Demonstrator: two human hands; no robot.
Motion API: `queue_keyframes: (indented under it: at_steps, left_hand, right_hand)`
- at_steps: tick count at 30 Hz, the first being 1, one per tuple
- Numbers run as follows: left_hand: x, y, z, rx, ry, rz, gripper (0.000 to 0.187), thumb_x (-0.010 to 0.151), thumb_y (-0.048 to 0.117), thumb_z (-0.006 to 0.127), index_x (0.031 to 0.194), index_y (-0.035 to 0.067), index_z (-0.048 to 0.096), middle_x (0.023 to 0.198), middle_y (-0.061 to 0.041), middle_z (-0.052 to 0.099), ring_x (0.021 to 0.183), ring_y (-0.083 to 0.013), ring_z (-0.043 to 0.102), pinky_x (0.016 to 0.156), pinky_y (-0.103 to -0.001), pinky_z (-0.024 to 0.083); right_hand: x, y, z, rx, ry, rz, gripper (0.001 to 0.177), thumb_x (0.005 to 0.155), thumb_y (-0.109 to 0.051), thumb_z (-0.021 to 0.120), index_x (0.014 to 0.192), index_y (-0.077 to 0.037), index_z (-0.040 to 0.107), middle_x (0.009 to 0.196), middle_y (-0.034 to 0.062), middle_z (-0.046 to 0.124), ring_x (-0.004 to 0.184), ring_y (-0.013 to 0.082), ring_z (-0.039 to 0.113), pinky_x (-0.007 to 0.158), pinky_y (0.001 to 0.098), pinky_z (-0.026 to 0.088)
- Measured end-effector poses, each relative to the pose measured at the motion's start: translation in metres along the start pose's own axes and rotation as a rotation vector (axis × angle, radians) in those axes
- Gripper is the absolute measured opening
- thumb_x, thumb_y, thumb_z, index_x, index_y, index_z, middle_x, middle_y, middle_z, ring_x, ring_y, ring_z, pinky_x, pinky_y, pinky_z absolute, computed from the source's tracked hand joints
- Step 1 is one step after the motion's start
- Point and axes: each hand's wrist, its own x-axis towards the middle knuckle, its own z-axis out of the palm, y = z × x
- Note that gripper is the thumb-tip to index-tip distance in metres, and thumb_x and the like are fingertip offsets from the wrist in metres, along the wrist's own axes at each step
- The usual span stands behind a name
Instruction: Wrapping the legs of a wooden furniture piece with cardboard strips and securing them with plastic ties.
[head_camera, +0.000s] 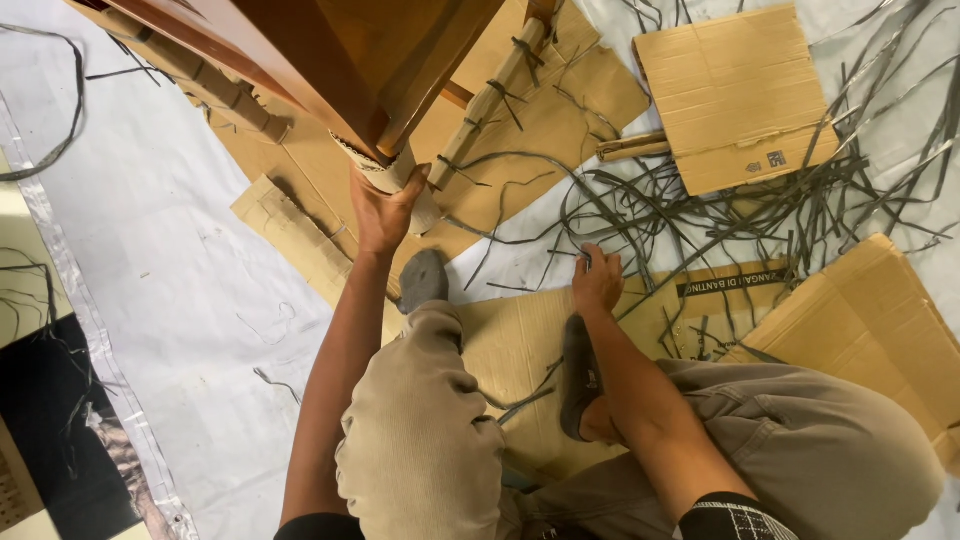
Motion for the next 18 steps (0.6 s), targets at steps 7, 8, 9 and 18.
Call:
queue_keyframes:
  at_steps: [7,8,9,18]
  left_hand:
    - [0.002,-0.002,-0.001,-0.008,-0.003,-0.002,0.073,0.076,0.007,0.095,0.138,0.008,0.057,0.128,-0.014,0.065,0.122,-0.0241,0.06,0.108,-0.052,0.045]
    - [0.002,0.001,-0.001,-0.023,-0.014,-0.004,0.072,0.077,0.007,0.094,0.138,0.007,0.056,0.129,-0.014,0.065,0.123,-0.0252,0.06,0.108,-0.052,0.045]
    - [0.002,0.002,0.0,-0.026,-0.013,-0.002,0.072,0.077,0.007,0.094,0.138,0.007,0.056,0.129,-0.014,0.065,0.123,-0.0252,0.06,0.108,-0.052,0.045]
    - [0.001,0.011,0.005,-0.048,0.013,0.029,0.069,0.077,0.006,0.094,0.135,0.005,0.058,0.127,-0.016,0.065,0.122,-0.0243,0.058,0.105,-0.055,0.046]
  right_hand:
    - [0.008,-0.012,0.006,0.028,0.037,-0.156,0.01,0.084,-0.033,0.076,0.089,-0.026,0.069,0.096,0.001,0.059,0.095,0.0307,0.066,0.081,0.0491,0.055]
    - [0.002,-0.028,-0.008,0.152,0.135,-0.313,0.012,0.083,-0.024,0.077,0.085,-0.021,0.065,0.088,0.0028,0.06,0.086,0.0315,0.067,0.075,0.0476,0.055]
    - [-0.005,-0.049,-0.016,0.151,0.138,-0.315,0.012,0.083,-0.024,0.077,0.085,-0.021,0.065,0.088,0.0028,0.06,0.086,0.0315,0.067,0.075,0.0476,0.055]
    - [-0.017,-0.217,-0.094,1.191,-0.234,-0.023,0.017,0.103,-0.026,0.058,0.1,-0.01,0.06,0.064,0.0002,0.058,0.056,0.0094,0.053,0.052,0.0242,0.045]
